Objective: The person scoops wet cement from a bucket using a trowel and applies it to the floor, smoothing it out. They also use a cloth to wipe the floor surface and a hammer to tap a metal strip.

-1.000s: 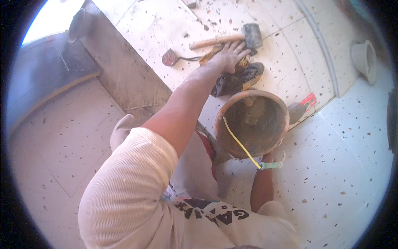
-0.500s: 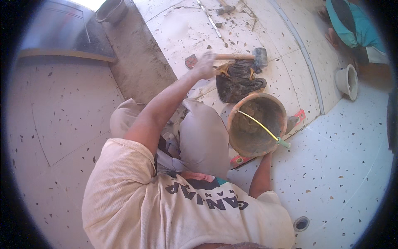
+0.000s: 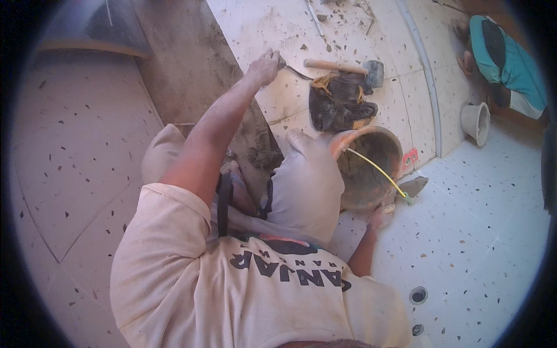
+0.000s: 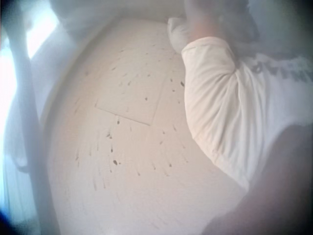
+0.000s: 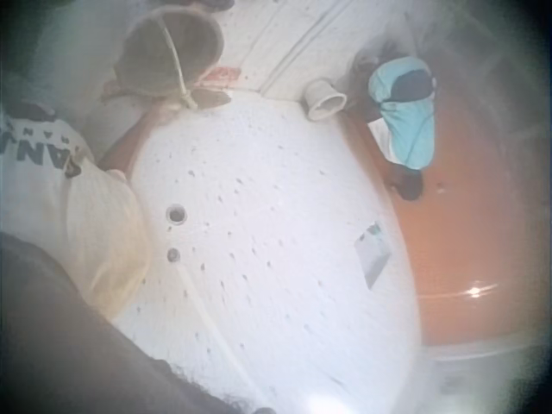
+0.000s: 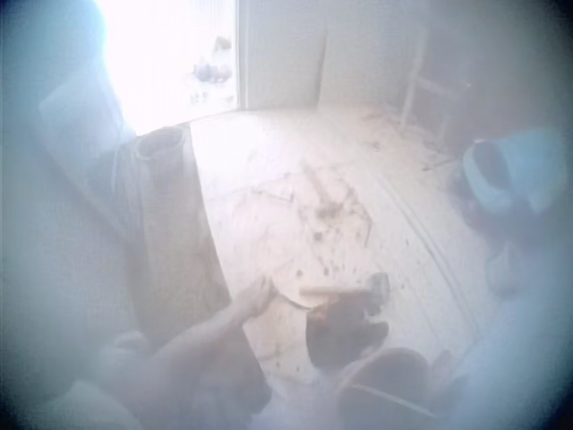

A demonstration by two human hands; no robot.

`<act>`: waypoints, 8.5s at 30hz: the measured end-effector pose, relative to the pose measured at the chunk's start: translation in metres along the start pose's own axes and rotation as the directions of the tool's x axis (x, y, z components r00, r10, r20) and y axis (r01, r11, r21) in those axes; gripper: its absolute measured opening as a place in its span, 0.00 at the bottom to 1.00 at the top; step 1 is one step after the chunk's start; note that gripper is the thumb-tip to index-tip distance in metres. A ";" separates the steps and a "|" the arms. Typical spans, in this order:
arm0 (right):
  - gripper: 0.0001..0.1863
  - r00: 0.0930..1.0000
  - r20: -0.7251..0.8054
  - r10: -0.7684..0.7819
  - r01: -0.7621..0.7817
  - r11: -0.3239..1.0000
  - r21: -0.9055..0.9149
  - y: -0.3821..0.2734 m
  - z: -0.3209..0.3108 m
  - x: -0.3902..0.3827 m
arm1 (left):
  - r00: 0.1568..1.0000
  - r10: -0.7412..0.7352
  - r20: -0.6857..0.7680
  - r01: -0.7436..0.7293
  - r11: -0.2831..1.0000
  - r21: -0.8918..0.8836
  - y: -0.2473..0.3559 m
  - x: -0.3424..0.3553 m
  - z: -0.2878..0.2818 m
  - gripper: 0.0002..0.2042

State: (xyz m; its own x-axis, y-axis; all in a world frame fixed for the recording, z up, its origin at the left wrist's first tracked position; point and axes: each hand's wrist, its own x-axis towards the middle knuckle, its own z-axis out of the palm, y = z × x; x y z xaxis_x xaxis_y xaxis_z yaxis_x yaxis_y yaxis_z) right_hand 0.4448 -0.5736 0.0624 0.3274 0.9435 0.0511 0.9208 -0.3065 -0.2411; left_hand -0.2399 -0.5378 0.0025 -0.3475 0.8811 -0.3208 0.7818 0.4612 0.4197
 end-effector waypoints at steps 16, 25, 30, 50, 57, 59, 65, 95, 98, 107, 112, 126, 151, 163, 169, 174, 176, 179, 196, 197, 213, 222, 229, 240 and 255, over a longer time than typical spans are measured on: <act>0.21 0.958 -0.163 -0.236 0.280 0.892 0.354 -0.240 -0.171 -0.007 | 0.988 -0.053 0.144 0.061 0.997 -0.052 0.015 -0.029 -0.087 0.45; 0.17 0.930 0.021 -0.368 0.215 0.589 0.779 -0.287 -0.197 -0.029 | 0.996 -0.091 -0.003 0.090 0.986 -0.144 -0.031 -0.106 -0.118 0.38; 0.15 0.764 0.179 -0.620 0.320 0.605 0.729 -0.344 -0.199 -0.079 | 0.995 -0.065 -0.082 0.048 0.979 -0.196 -0.041 -0.129 -0.148 0.36; 0.26 0.028 0.723 -0.690 0.435 0.660 0.613 -0.195 0.033 -0.172 | 0.966 -0.102 -0.237 0.058 0.981 -0.186 -0.050 -0.171 -0.237 0.35; 0.22 -0.091 0.729 -0.678 0.192 0.706 0.681 -0.181 0.020 -0.172 | 0.966 -0.184 -0.181 0.132 0.955 -0.264 -0.070 -0.175 -0.244 0.38; 0.22 -0.105 0.731 -0.675 0.180 0.710 0.681 -0.181 0.028 -0.178 | 0.965 -0.197 -0.173 0.145 0.950 -0.276 -0.072 -0.174 -0.247 0.38; 0.21 -0.122 0.704 -0.700 0.170 0.684 0.709 -0.194 0.041 -0.190 | 0.959 -0.236 -0.157 0.182 0.938 -0.295 -0.080 -0.183 -0.251 0.36; 0.21 -0.008 0.584 -0.811 0.361 0.543 0.758 -0.347 -0.027 -0.203 | 0.882 -0.357 0.308 0.406 0.907 -0.110 -0.148 -0.243 -0.015 0.42; 0.21 -0.021 0.531 -0.847 0.386 0.484 0.786 -0.397 -0.052 -0.200 | 0.951 -0.198 0.235 0.207 0.978 -0.015 -0.140 -0.255 0.009 0.42; 0.20 -0.084 0.432 -0.898 0.480 0.344 0.807 -0.488 -0.099 -0.196 | 0.990 -0.017 0.141 0.004 0.996 0.089 -0.128 -0.263 0.039 0.29; 0.20 -0.125 0.455 -0.882 0.594 0.302 0.746 -0.507 -0.104 -0.193 | 0.994 -0.048 0.098 0.027 0.980 0.199 -0.129 -0.255 0.038 0.24; 0.25 0.087 0.498 -0.863 0.722 0.399 0.566 -0.596 0.054 -0.123 | 0.964 -0.265 0.002 0.265 0.964 -0.007 -0.176 -0.240 0.034 0.16; 0.25 -0.156 0.138 -0.978 0.971 -0.126 0.202 -1.083 0.115 -0.294 | 0.523 -0.808 0.272 0.843 0.442 -0.308 -0.246 -0.109 -0.093 0.73; 0.28 -0.038 0.013 -0.999 0.924 -0.031 0.381 -1.075 0.120 -0.223 | 0.503 -0.810 0.301 0.857 0.424 -0.293 -0.248 -0.106 -0.097 0.72; 0.29 0.197 0.439 -0.876 0.934 0.304 0.188 -0.982 0.117 -0.169 | 0.508 -0.821 0.261 0.847 0.421 -0.325 -0.255 -0.105 -0.082 0.73; 0.31 0.276 0.576 -0.769 0.931 0.363 0.039 -0.972 0.162 -0.157 | 0.505 -0.820 0.268 0.850 0.419 -0.320 -0.255 -0.104 -0.081 0.74; 0.32 0.280 0.605 -0.746 0.928 0.372 0.029 -0.987 0.180 -0.161 | 0.506 -0.818 0.274 0.851 0.421 -0.315 -0.255 -0.103 -0.082 0.74; 0.34 0.214 0.570 -0.793 0.958 0.285 0.037 -1.016 0.202 -0.175 | 0.505 -0.815 0.285 0.853 0.420 -0.310 -0.257 -0.105 -0.085 0.73; 0.29 0.228 0.574 -0.787 0.960 0.280 0.003 -1.085 0.277 -0.208 | 0.513 -0.813 0.277 0.846 0.423 -0.325 -0.255 -0.106 -0.084 0.72; 0.29 0.226 0.612 -0.758 0.955 0.298 0.016 -1.080 0.276 -0.207 | 0.510 -0.813 0.281 0.848 0.421 -0.323 -0.254 -0.106 -0.086 0.71; 0.27 0.106 0.671 -0.734 0.946 0.283 0.159 -0.891 0.252 -0.176 | 0.503 -0.822 0.267 0.856 0.432 -0.283 -0.255 -0.104 -0.078 0.73; 0.30 0.102 0.629 -0.771 0.959 0.244 0.143 -0.869 0.199 -0.172 | 0.488 -0.834 0.258 0.864 0.419 -0.280 -0.256 -0.103 -0.075 0.74; 0.33 0.164 0.500 -0.850 0.946 0.279 0.163 -0.977 0.239 -0.175 | 0.495 -0.830 0.258 0.858 0.418 -0.299 -0.255 -0.103 -0.077 0.73; 0.30 0.203 0.546 -0.813 0.929 0.337 0.156 -1.028 0.287 -0.186 | 0.521 -0.821 0.234 0.833 0.427 -0.352 -0.255 -0.104 -0.077 0.71; 0.31 0.121 0.579 -0.806 0.949 0.265 0.170 -0.933 0.227 -0.182 | 0.501 -0.835 0.229 0.848 0.420 -0.324 -0.256 -0.100 -0.071 0.73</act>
State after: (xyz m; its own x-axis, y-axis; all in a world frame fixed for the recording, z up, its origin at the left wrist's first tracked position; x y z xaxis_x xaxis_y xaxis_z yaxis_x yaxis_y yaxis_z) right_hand -0.5218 -0.4312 0.0582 -0.8255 0.4344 -0.3602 0.5185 0.8358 -0.1804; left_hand -0.4426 -0.7365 -0.0124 -0.7079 0.0322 -0.7056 -0.1342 0.9746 0.1791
